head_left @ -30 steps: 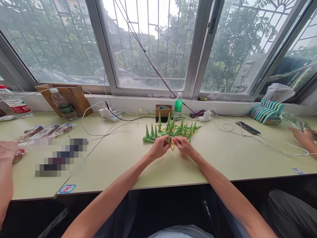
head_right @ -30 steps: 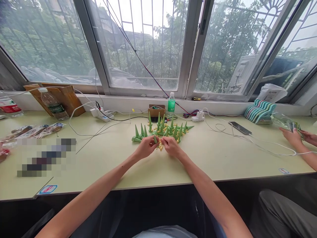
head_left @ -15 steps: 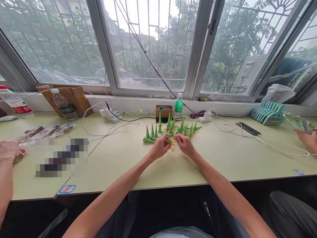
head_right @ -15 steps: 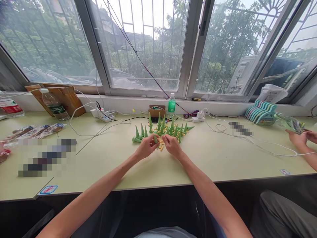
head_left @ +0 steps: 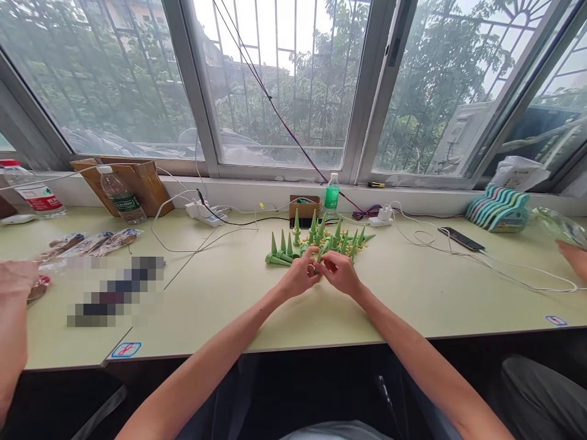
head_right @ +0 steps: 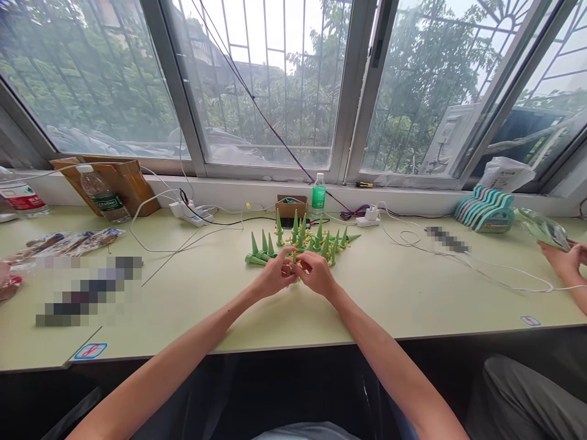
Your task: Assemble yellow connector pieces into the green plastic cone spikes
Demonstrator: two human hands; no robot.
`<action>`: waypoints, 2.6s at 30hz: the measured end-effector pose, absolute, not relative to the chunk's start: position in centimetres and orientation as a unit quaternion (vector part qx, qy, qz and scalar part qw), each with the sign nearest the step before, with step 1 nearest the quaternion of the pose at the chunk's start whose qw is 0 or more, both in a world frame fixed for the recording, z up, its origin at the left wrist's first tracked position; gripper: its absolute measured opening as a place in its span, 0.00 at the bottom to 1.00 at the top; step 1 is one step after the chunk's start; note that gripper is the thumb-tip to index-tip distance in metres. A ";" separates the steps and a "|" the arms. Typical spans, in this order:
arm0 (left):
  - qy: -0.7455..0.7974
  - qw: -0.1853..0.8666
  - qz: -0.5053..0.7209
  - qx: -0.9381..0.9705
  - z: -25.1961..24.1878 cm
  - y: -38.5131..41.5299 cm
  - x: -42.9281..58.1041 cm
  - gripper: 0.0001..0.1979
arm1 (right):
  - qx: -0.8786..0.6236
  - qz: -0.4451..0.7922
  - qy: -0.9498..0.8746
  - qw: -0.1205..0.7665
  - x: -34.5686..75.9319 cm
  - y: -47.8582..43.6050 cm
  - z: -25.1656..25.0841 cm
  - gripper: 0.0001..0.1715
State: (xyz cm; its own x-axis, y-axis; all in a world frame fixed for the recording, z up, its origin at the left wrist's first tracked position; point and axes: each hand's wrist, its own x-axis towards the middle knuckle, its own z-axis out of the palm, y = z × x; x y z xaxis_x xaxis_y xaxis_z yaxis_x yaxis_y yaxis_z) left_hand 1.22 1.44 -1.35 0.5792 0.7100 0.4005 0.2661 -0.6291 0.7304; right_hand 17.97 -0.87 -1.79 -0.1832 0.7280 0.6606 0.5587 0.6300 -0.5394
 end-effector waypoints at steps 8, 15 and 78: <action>0.308 0.283 0.414 0.809 -0.6 1.1 1.3 0.17 | -0.492 0.046 -0.643 0.585 18.8 -1.0 -0.9 0.17; 0.353 0.241 0.471 0.771 -0.3 1.5 1.2 0.07 | -0.525 -0.010 -0.547 0.651 19.9 -0.8 -0.4 0.18; 0.355 0.162 0.455 0.800 -0.7 1.6 1.1 0.02 | -0.599 -0.016 -0.734 0.319 23.0 0.3 -1.0 0.14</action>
State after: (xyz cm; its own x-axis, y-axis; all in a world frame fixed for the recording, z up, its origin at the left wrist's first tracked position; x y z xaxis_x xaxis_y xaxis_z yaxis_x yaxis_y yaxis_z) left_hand 1.12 1.59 -0.75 0.3330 0.7162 0.6133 0.4210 -0.6949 0.5830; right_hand 22.98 0.33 -1.03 -0.0790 0.8700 0.4867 0.8900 0.2815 -0.3587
